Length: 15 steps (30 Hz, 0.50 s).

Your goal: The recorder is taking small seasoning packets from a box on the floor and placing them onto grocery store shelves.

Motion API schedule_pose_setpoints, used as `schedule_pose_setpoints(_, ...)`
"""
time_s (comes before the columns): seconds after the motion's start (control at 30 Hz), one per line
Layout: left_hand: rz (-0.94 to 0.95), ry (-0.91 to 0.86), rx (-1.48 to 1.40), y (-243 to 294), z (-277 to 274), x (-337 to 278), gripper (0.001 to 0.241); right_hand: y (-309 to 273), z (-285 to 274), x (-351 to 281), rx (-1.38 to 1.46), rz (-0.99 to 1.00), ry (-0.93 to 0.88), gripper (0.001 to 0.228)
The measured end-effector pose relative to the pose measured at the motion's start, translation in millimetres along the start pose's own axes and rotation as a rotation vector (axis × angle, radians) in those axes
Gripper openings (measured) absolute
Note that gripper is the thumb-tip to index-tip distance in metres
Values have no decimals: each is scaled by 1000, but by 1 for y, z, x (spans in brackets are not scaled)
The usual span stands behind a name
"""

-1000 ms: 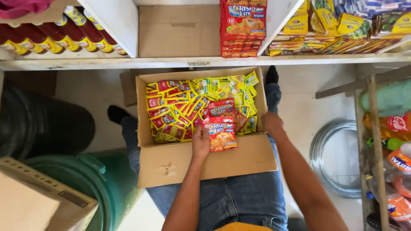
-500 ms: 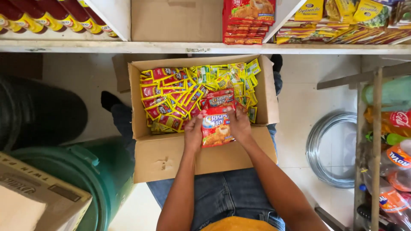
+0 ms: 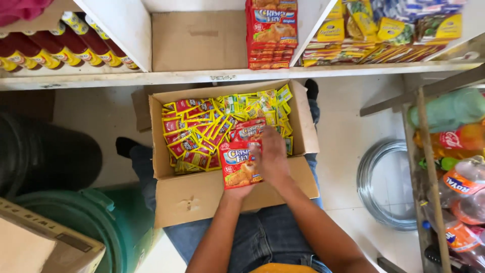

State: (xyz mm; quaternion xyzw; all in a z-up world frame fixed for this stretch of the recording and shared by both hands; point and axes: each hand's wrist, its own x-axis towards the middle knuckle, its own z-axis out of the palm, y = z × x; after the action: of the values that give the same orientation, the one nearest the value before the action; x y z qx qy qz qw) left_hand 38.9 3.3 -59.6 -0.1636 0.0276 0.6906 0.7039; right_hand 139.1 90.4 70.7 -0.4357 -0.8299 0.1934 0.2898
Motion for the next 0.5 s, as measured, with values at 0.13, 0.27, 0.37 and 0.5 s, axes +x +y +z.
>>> schedule_pose_setpoints(0.13,52,-119,245,-21,44,-13,68,-46,-7,-15,25,-143,-159,61)
schedule_pose_setpoints(0.27,253,-556,424,-31,56,-17,86,-67,-7,-19,-101,-297,-406,80)
schedule_pose_setpoints(0.37,227,-552,367,-21,66,-9,87,-68,-11,-11,-171,-287,-402,78)
schedule_pose_setpoints(0.5,147,-273,126,-26,78,-21,83,-55,-13,-4,-132,-257,-492,77)
